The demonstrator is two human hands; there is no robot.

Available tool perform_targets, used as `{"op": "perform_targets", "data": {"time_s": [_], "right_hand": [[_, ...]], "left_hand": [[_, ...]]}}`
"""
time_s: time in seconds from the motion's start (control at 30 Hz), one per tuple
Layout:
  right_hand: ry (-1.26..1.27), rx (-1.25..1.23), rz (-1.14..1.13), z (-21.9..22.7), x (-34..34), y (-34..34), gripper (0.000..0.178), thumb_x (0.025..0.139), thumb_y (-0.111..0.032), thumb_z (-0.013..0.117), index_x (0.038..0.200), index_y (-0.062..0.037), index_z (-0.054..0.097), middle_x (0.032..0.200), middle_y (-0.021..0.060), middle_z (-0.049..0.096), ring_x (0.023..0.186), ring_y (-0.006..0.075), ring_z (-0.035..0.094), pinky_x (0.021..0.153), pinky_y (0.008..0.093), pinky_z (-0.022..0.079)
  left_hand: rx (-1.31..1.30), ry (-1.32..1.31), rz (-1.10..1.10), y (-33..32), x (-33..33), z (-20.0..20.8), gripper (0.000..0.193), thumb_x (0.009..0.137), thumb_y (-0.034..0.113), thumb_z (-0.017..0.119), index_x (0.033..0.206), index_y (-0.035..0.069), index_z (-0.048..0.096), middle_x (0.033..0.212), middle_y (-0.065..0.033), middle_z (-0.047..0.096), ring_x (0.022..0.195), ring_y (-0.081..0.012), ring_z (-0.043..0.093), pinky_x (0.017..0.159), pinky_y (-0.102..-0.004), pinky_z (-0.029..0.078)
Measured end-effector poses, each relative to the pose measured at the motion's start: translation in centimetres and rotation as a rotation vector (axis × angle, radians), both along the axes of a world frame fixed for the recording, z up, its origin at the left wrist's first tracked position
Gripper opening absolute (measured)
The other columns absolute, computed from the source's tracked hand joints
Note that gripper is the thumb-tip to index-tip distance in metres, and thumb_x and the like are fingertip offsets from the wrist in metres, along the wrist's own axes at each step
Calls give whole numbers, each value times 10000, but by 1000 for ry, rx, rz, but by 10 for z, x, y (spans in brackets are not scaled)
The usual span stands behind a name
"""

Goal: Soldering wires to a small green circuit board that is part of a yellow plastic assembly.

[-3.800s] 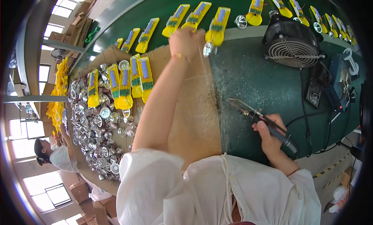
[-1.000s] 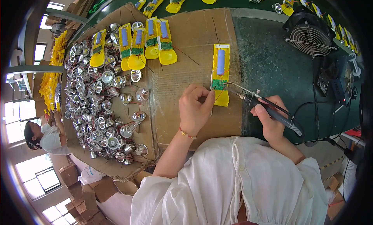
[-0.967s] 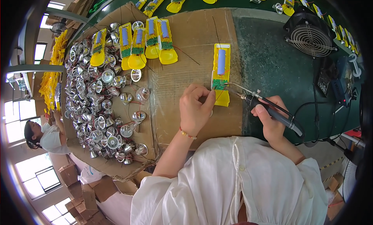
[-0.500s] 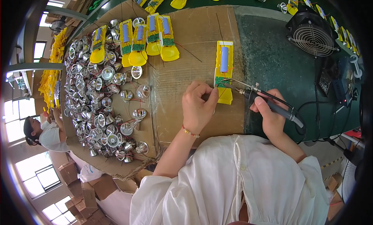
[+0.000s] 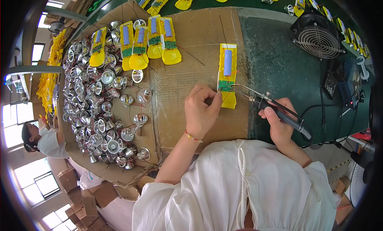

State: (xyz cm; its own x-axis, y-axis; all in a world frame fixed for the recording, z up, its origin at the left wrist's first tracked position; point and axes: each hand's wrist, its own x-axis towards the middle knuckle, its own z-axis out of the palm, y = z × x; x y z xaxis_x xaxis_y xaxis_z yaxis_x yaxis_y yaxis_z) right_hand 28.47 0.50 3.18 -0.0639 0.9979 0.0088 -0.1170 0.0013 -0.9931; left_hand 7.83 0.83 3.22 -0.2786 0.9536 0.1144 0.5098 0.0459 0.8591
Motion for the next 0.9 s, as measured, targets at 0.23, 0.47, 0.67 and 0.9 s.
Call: {"op": "perform_targets", "data": {"time_s": [0.23,0.47,0.67,0.9], "right_hand": [[-49,51,-2,1,-6,3,154,815,-72,632,875,17,522,717,91,620,648,103,588,586,217,474],[-150,17,64,2,-4,3,165,825,-76,605,900,11,487,768,103,594,658,134,587,614,248,492],[-52,17,2,4,0,1,171,818,-67,606,906,12,483,768,101,587,661,140,588,619,253,497],[-148,65,35,0,2,-1,157,818,-69,605,891,17,495,767,98,582,653,142,598,603,260,507]], "left_hand": [[-2,-32,11,0,1,-1,102,723,49,654,658,-6,599,686,-90,561,528,-184,547,496,-281,429],[43,0,16,-1,1,-3,117,727,45,657,650,-7,586,678,-87,559,526,-186,534,494,-286,420],[33,-35,14,-4,1,-3,124,739,64,666,663,-3,595,684,-86,558,528,-199,521,488,-299,405],[27,81,-74,-2,1,0,113,721,99,688,662,24,628,707,-62,559,600,-200,504,522,-308,398]]}}
